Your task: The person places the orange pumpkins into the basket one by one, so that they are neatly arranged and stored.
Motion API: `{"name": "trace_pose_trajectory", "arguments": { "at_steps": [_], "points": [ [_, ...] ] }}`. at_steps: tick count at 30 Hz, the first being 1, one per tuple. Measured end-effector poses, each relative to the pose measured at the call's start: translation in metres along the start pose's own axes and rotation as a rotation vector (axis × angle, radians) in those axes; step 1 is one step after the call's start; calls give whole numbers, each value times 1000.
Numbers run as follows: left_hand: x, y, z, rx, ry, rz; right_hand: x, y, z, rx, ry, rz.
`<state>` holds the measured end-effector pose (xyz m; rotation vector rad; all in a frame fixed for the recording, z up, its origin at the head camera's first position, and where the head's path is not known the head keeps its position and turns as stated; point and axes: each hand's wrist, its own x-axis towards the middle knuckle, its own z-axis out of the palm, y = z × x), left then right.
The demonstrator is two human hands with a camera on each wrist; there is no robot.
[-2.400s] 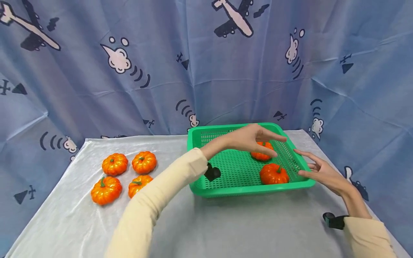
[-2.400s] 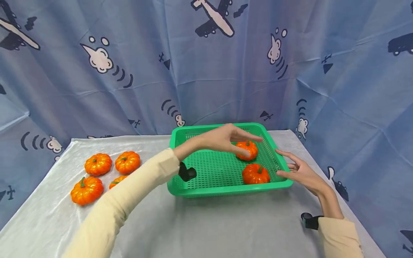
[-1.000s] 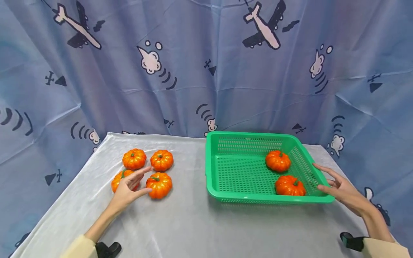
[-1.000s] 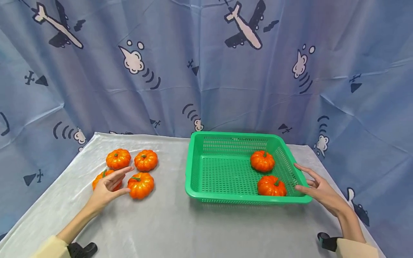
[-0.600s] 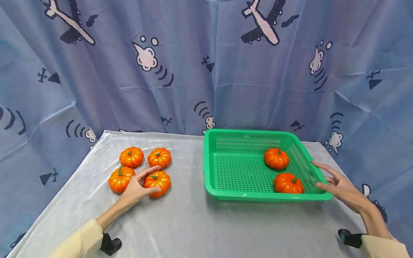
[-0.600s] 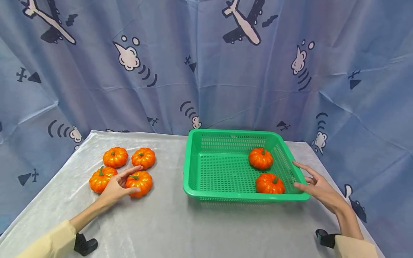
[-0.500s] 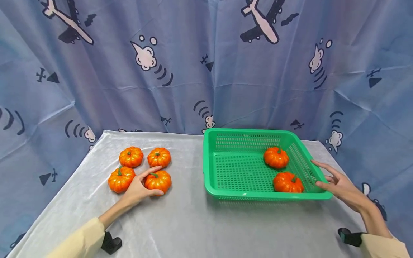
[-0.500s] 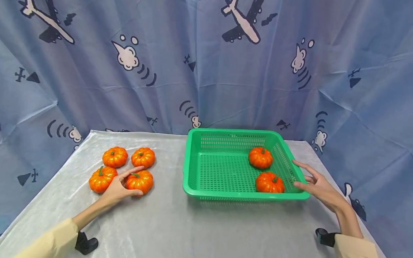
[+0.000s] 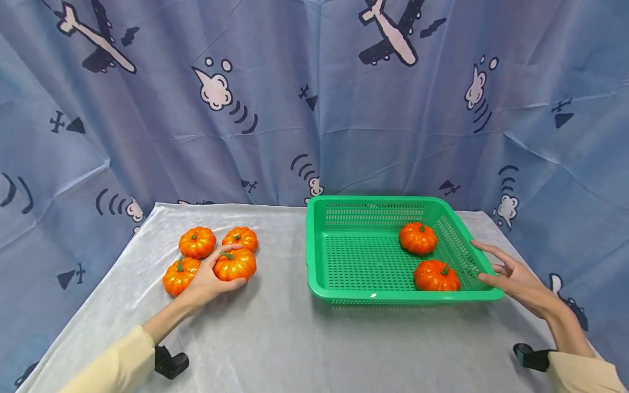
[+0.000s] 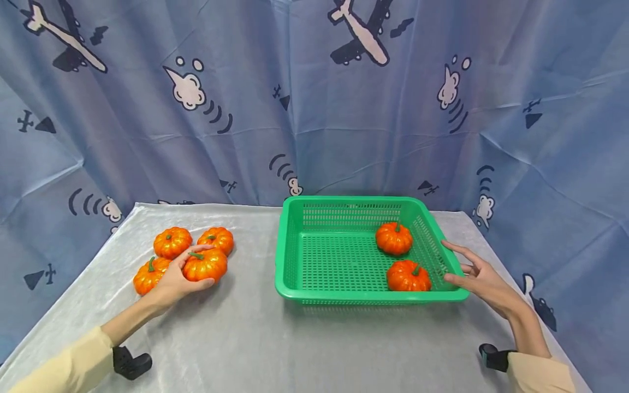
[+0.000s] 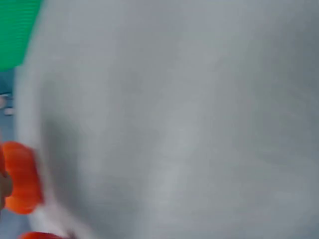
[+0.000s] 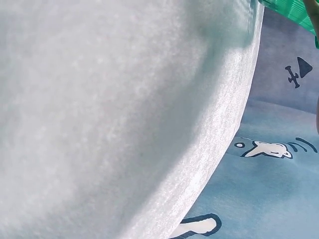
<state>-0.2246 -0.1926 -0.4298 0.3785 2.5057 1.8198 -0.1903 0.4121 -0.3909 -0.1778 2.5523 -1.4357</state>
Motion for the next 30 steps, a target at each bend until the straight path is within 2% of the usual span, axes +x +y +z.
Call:
{"name": "trace_pose_trajectory", "arguments": {
  "at_steps": [3, 6, 13, 18, 23, 30],
  "points": [
    [6, 23, -2, -34, 30, 9, -1, 1, 0, 11, -11, -6],
    [16, 48, -1, -71, 30, 25, -2, 2, 0, 27, -22, -13],
    [50, 95, 18, -176, 23, 93, -2, 0, -1, 10, -22, -42],
    [73, 117, 48, -222, 9, 174, 0, 1, -1, -3, -12, -20],
    [95, 134, 83, -317, -7, 239, 0, 2, -1, -32, -1, -6],
    [118, 158, 126, -389, -23, 261, 1, 0, 0, -35, 9, -16]
  ]
}}
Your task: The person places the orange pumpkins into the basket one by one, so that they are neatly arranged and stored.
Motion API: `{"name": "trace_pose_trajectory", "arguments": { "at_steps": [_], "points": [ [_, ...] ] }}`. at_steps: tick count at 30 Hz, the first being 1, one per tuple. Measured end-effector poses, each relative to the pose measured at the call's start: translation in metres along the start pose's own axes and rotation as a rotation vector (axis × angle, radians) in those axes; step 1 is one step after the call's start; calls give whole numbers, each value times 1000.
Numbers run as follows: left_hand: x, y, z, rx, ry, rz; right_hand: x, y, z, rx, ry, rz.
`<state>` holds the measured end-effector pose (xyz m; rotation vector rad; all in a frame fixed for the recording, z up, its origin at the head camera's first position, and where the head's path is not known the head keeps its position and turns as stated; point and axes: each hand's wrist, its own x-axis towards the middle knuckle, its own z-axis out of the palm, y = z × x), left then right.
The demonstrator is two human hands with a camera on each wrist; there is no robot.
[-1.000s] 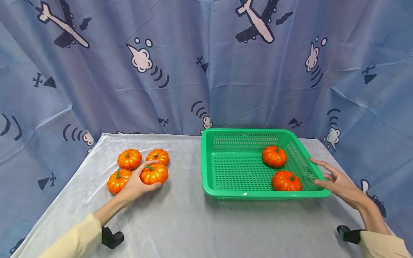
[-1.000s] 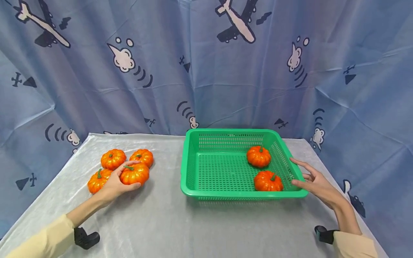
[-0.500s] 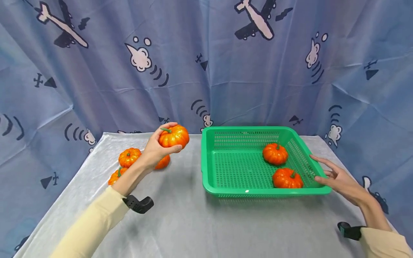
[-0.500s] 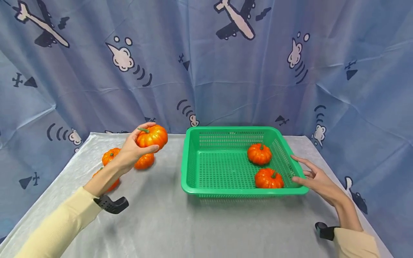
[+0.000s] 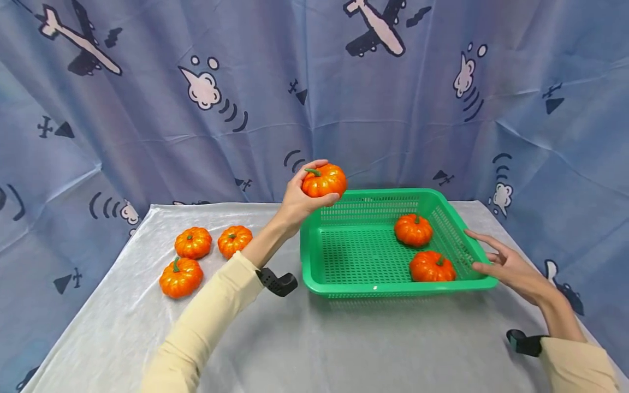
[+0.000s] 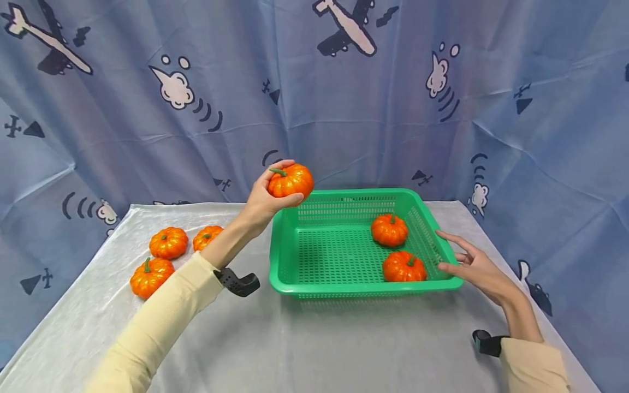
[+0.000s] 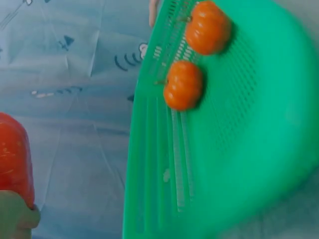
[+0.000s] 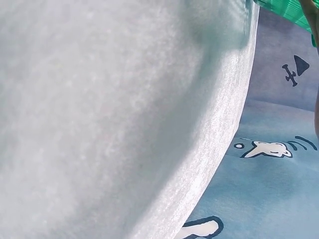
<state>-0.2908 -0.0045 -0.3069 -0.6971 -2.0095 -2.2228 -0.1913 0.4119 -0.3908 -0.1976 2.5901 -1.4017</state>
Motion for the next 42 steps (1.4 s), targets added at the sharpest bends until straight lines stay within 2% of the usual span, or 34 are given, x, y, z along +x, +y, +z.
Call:
{"name": "trace_pose_trajectory", "arguments": {
  "at_steps": [2, 5, 13, 15, 18, 21, 23, 27, 30, 33, 38, 42],
  "points": [
    [8, -1, 12, -9, 18, 5, 0, 1, -1, 5, 1, -4],
    [21, -2, 31, -24, 88, 19, -1, 2, -2, 13, 1, -12],
    [54, -16, 80, -104, 421, 50, 1, 5, -2, 32, 0, -23],
    [59, -24, 90, -108, 475, 40, 2, 4, -2, 33, 2, -18],
    [61, -38, 101, -64, 508, -16, 2, 4, -1, 47, 4, -14],
    [59, -52, 107, 20, 500, -103, 2, 3, 0, 54, 3, -13],
    [57, -60, 109, 78, 471, -151, 2, 3, -1, 63, 0, -22],
    [51, -72, 110, 149, 401, -202, 0, 2, -3, 67, 2, -41],
    [47, -79, 106, 212, 370, -257, 1, 0, -4, 63, -1, -46],
    [44, -85, 104, 305, 327, -309, 1, -1, -4, 74, -10, -46],
    [41, -90, 104, 445, 235, -290, 1, 0, -4, 100, -25, -57],
    [38, -94, 107, 536, 204, -264, 2, 0, -5, 96, -30, -59]
  ]
}}
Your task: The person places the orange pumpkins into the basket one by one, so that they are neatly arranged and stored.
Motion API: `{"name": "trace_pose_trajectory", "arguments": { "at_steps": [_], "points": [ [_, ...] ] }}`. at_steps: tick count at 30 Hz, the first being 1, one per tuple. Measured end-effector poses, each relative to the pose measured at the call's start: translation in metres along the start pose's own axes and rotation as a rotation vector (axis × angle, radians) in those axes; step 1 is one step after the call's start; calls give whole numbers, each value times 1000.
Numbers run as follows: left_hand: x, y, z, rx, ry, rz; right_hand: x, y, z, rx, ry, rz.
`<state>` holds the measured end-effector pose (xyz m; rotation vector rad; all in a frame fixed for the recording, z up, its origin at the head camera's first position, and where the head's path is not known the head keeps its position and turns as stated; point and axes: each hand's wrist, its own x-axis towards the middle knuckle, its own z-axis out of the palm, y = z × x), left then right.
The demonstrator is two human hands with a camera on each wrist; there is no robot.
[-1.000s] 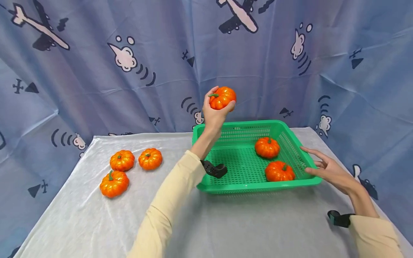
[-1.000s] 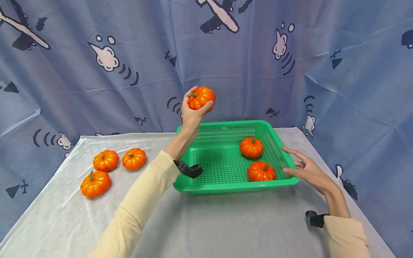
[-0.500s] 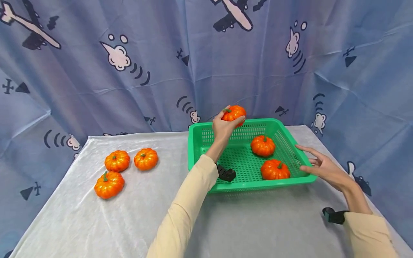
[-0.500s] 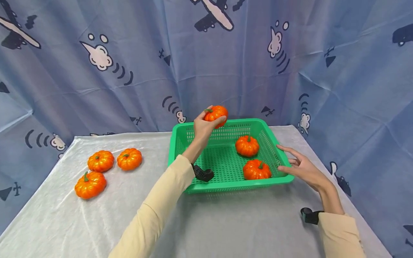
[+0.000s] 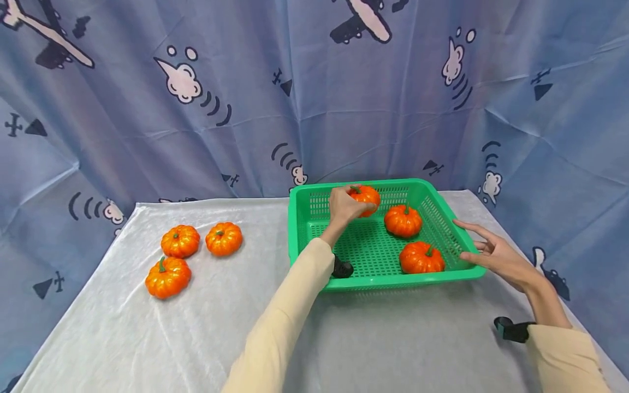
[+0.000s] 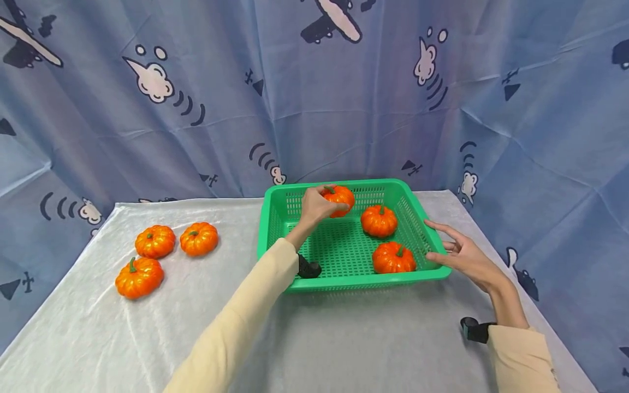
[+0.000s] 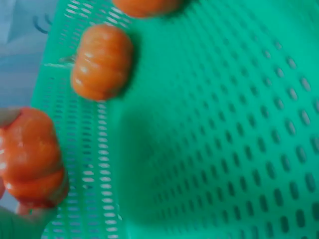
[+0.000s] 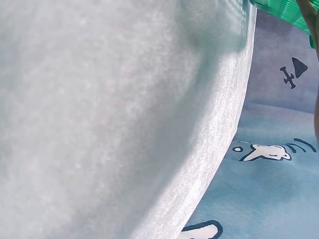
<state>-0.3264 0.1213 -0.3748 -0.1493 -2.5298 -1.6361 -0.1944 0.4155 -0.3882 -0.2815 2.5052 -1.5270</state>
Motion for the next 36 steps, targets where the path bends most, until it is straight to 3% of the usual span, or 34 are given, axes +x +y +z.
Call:
{"name": "trace_pose_trajectory", "arguments": {
  "at_steps": [19, 22, 26, 31, 34, 36],
  "points": [
    [-13, -1, 35, 170, -88, -64, 1, 0, 0, 16, -9, -27],
    [-11, -2, 40, 268, -128, -123, 2, 0, 0, 0, -4, -11],
    [-12, 2, 43, 495, -182, -206, 3, -1, 1, -25, -1, 3],
    [-15, 16, 32, 594, -270, -268, 3, 1, 2, -46, 5, 3],
    [-12, 27, 20, 601, -348, -201, 2, 1, 2, -70, 15, -1],
    [-9, 38, 9, 604, -417, -96, 2, 1, 2, -86, 22, 5]
  ]
}}
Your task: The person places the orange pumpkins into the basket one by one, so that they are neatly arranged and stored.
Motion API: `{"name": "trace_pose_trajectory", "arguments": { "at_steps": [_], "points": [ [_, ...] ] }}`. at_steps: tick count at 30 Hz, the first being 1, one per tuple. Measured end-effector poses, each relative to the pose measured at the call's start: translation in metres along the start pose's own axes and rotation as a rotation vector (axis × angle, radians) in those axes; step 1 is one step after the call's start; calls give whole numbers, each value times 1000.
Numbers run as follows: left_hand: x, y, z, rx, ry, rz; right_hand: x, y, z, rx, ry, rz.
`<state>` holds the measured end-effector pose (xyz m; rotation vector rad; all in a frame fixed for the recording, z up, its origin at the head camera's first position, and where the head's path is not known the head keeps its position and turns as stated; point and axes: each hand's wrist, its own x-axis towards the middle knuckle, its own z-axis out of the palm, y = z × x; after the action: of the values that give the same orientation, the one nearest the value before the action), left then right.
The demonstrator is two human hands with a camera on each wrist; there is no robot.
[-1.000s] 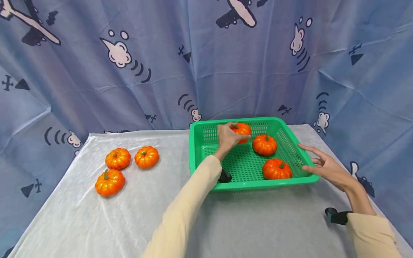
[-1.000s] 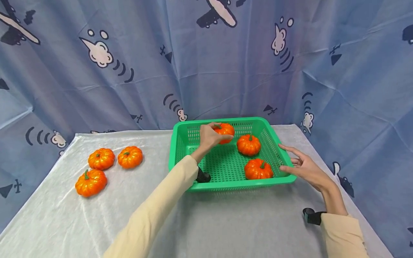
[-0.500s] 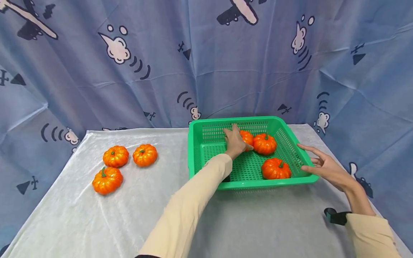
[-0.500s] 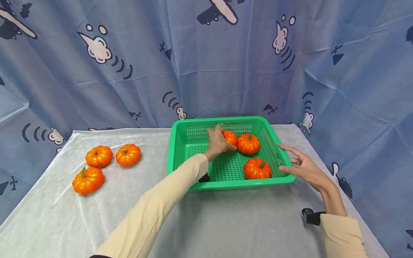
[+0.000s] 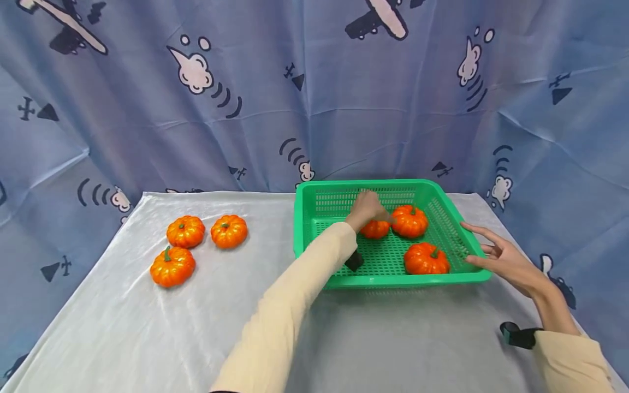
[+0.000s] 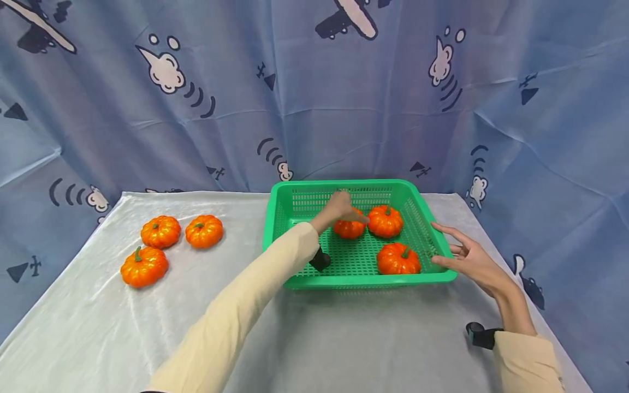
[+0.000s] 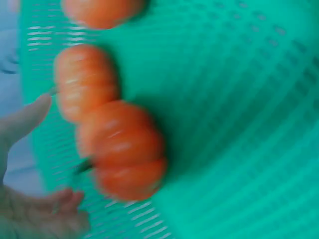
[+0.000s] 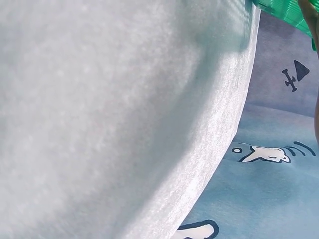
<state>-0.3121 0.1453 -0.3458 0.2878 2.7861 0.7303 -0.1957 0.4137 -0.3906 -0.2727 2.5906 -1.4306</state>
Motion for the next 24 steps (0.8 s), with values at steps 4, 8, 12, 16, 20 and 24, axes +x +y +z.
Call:
{"name": "trace_pose_trajectory", "arguments": {
  "at_steps": [4, 8, 12, 16, 20, 24],
  "points": [
    [-14, 5, -43, -19, -53, 332, 0, 1, 1, -18, 7, 13],
    [-38, 3, -86, -199, -97, 644, 1, 2, 2, -12, 7, 16],
    [-69, -8, -116, -460, -173, 805, 2, 4, 4, 4, 1, 11],
    [-93, -33, -130, -620, -200, 887, 2, 4, 5, 1, -5, 10],
    [-96, -69, -128, -669, -151, 895, 2, 3, 5, -4, -5, 17],
    [-88, -108, -121, -654, -97, 894, 2, 4, 5, -4, -2, 16]
  ]
}}
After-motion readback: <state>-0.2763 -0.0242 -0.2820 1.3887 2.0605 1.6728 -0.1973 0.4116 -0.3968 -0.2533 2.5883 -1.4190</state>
